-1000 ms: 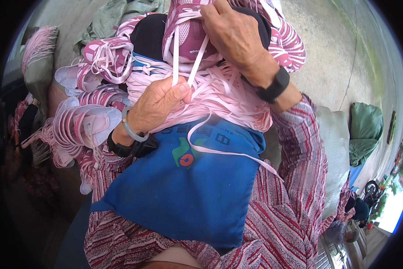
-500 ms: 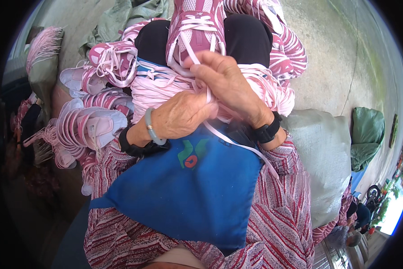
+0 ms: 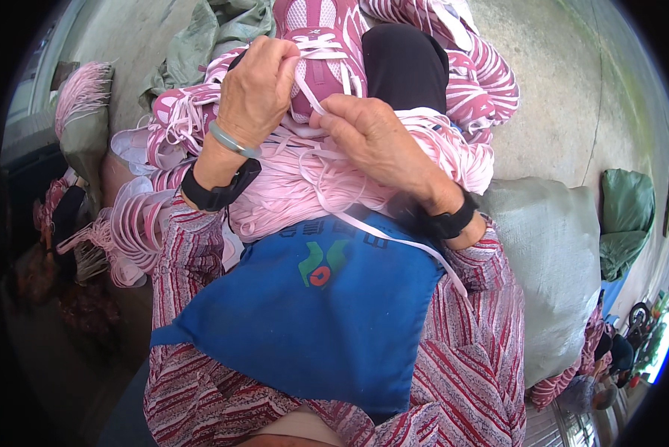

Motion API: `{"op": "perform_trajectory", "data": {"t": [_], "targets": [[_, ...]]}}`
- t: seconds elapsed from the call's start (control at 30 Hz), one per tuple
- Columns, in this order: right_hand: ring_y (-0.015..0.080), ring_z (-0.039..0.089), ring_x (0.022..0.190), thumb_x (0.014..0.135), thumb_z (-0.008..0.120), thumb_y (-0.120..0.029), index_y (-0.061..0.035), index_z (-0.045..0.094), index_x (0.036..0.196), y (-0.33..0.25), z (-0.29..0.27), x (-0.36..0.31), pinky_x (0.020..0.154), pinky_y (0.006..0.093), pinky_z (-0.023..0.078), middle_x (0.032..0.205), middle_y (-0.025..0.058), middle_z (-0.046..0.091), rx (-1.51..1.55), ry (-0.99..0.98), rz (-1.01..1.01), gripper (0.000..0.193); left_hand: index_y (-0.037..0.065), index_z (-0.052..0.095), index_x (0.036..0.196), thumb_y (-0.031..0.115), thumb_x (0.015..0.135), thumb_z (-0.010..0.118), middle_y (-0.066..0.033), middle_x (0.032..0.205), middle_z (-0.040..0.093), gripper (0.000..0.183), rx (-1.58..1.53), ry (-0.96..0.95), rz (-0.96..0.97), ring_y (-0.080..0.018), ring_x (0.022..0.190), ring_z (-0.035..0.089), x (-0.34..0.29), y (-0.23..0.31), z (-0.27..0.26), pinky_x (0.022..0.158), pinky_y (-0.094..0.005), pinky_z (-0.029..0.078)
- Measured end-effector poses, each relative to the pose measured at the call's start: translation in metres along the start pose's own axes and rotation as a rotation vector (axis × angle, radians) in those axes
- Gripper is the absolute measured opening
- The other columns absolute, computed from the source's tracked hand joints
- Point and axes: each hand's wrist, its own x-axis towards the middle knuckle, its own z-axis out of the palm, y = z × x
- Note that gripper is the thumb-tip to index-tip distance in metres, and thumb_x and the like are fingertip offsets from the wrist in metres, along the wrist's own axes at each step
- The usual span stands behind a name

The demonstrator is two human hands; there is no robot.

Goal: Lacing a series of pink athletic shoes.

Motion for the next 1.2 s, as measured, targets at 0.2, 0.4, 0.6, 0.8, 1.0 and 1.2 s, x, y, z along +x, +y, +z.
{"op": "perform_trajectory", "data": {"t": [0.2, 0.4, 0.6, 0.8, 1.0, 1.2], "targets": [[0.0020, 0.044, 0.064, 0.095, 0.049, -0.017, -0.0022, 0.065, 0.092, -0.021, -0.047, -0.011, 0.057, 0.0194, 0.038, 0.072, -0.0030, 0.054, 0.303, -0.061, 0.236, 0.022, 0.000, 0.054, 0.093, 0.023, 0.094, 0.053, 0.0042, 0.067, 0.051, 0.023, -0.703, -0.580, -0.760, -0.0063, 0.061, 0.047, 0.005, -0.012, -0.013, 0.053, -0.0222, 0.039], [0.0322, 0.063, 0.067, 0.082, 0.054, -0.004, 0.0040, 0.061, 0.084, -0.046, 0.020, 0.009, 0.059, 0.0383, 0.049, 0.077, 0.0197, 0.063, -0.311, -0.083, -0.195, 0.011, 0.001, 0.054, 0.094, 0.015, 0.089, 0.056, -0.0088, 0.073, 0.058, 0.014, -0.570, 0.036, -0.434, -0.0162, 0.064, 0.058, -0.031, -0.009, 0.030, 0.061, -0.0304, 0.047], [0.0405, 0.061, 0.060, 0.070, 0.060, -0.001, 0.0076, 0.057, 0.073, -0.051, 0.075, 0.039, 0.051, 0.0445, 0.049, 0.061, 0.0255, 0.056, -0.488, -0.023, -0.332, 0.010, 0.004, 0.052, 0.096, 0.015, 0.092, 0.058, -0.0003, 0.075, 0.051, 0.012, -1.340, 0.077, -0.749, -0.0039, 0.059, 0.048, -0.037, -0.021, 0.033, 0.049, -0.0183, 0.041], [0.0399, 0.061, 0.059, 0.073, 0.061, -0.005, 0.0067, 0.053, 0.075, -0.061, 0.072, 0.018, 0.050, 0.0454, 0.047, 0.061, 0.0244, 0.057, -0.346, -0.045, -0.227, 0.014, 0.005, 0.065, 0.093, 0.028, 0.091, 0.060, 0.0019, 0.065, 0.053, 0.023, -1.112, -0.300, -0.789, -0.0029, 0.053, 0.045, -0.028, -0.013, -0.033, 0.046, -0.0166, 0.036], [0.0386, 0.057, 0.061, 0.083, 0.056, -0.005, 0.0039, 0.050, 0.087, -0.058, 0.070, 0.007, 0.056, 0.0435, 0.045, 0.071, 0.0206, 0.055, -0.356, -0.282, -0.184, 0.012, 0.000, 0.063, 0.098, 0.030, 0.095, 0.053, -0.0019, 0.079, 0.061, 0.032, -1.082, -0.868, -0.615, -0.0059, 0.068, 0.054, -0.019, 0.000, -0.045, 0.061, -0.0211, 0.045], [0.0237, 0.055, 0.088, 0.086, 0.055, -0.003, 0.0005, 0.063, 0.091, -0.049, -0.040, -0.038, 0.074, 0.0327, 0.044, 0.085, 0.0122, 0.056, -0.383, -0.163, -0.007, 0.011, 0.003, 0.054, 0.087, 0.022, 0.099, 0.045, -0.0107, 0.093, 0.062, 0.024, -1.877, -0.366, -0.808, -0.0207, 0.087, 0.063, -0.034, 0.016, -0.024, 0.085, -0.0336, 0.050]]}}
